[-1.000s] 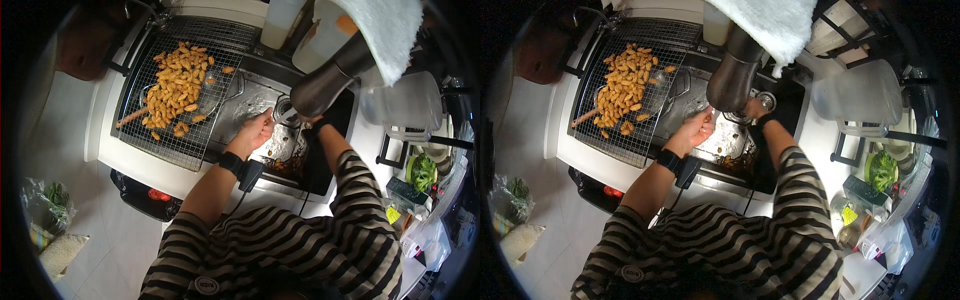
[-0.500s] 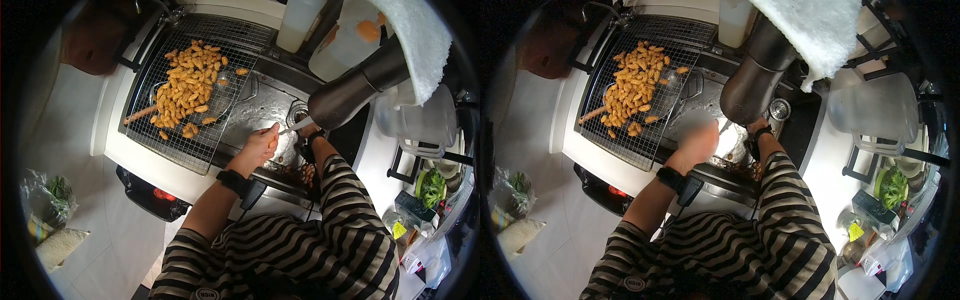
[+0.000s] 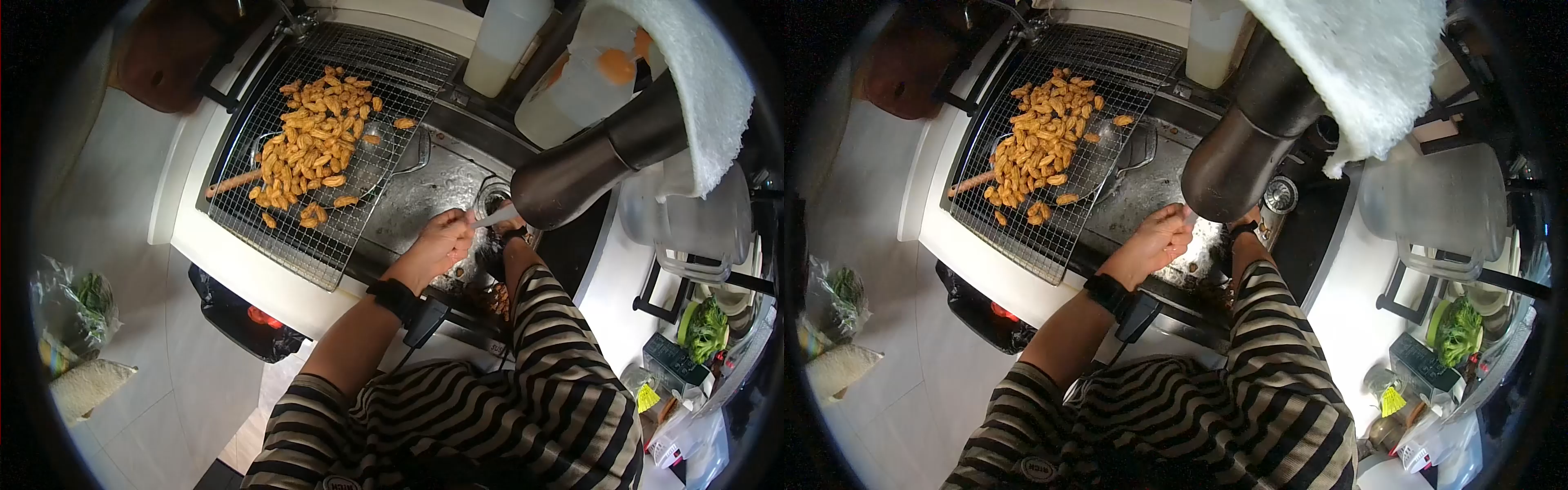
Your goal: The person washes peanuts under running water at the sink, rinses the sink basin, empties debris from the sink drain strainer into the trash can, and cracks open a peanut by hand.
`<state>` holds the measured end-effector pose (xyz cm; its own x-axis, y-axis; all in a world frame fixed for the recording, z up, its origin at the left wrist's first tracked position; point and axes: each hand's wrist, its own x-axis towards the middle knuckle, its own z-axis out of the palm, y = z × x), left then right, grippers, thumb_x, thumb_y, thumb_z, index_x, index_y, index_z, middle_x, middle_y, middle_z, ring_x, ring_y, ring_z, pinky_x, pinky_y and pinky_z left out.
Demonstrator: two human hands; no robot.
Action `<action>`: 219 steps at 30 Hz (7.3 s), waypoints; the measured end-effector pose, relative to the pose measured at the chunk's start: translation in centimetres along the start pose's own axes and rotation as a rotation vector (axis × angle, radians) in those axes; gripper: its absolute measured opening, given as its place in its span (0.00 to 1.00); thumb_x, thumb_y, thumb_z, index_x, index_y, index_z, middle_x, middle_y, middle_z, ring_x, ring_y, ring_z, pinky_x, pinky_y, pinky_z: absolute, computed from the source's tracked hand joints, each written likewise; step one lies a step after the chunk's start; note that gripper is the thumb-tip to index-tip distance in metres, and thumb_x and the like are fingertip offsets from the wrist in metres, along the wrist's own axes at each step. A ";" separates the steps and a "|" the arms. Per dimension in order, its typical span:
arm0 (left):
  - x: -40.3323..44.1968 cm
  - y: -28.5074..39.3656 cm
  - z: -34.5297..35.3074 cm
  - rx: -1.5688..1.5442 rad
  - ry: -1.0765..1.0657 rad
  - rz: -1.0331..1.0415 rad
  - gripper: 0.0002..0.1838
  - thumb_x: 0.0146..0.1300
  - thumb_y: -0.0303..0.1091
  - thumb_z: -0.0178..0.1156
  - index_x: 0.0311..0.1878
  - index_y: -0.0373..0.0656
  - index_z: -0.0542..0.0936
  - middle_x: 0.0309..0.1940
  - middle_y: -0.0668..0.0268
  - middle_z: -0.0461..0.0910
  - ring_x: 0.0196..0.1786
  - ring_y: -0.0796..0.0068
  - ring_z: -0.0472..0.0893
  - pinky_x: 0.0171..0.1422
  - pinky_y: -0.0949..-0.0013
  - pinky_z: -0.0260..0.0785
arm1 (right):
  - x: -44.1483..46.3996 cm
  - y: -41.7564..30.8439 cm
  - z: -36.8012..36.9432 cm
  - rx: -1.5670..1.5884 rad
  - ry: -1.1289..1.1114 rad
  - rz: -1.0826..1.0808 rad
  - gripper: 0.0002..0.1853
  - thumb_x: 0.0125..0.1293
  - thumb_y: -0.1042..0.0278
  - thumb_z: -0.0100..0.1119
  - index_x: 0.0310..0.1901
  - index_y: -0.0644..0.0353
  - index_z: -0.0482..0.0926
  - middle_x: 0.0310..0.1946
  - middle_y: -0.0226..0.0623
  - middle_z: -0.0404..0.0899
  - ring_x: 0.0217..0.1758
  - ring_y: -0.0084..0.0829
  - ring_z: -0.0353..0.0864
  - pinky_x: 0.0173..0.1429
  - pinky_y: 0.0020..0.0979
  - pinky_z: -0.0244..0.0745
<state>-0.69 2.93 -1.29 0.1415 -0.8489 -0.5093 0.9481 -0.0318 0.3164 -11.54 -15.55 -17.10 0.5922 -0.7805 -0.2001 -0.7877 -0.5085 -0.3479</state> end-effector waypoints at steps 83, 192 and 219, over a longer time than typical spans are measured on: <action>2.5 1.6 2.1 0.237 0.197 -0.189 0.22 0.65 0.54 0.44 0.22 0.48 0.63 0.11 0.72 0.56 0.10 0.82 0.52 0.12 0.76 0.40 | -11.5 5.5 6.3 0.583 -1.051 -0.259 0.06 0.55 0.70 0.50 0.26 0.58 0.76 0.18 0.35 0.75 0.21 0.34 0.72 0.27 0.38 0.68; 1.1 2.4 4.7 0.217 -0.056 -0.210 0.05 0.59 0.30 0.57 0.37 0.44 0.71 0.23 0.66 0.69 0.22 0.78 0.69 0.14 0.84 0.51 | -13.4 -1.1 -9.1 -0.295 -1.168 -0.235 0.16 0.57 0.56 0.52 0.42 0.56 0.78 0.40 0.41 0.79 0.42 0.38 0.79 0.45 0.37 0.73; 1.9 1.7 -1.3 0.429 0.364 -0.138 0.15 0.60 0.48 0.56 0.34 0.46 0.73 0.23 0.72 0.67 0.17 0.83 0.63 0.14 0.83 0.47 | -10.0 -7.5 -12.7 1.058 -0.844 0.073 0.07 0.60 0.74 0.49 0.41 0.61 0.73 0.24 0.27 0.71 0.23 0.17 0.67 0.25 0.18 0.62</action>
<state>1.54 1.91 -2.81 0.1853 -0.5879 -0.7874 0.7751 -0.4051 0.4848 -13.69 -8.52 -0.87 0.7790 -0.1396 -0.6113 -0.5409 0.3434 -0.7678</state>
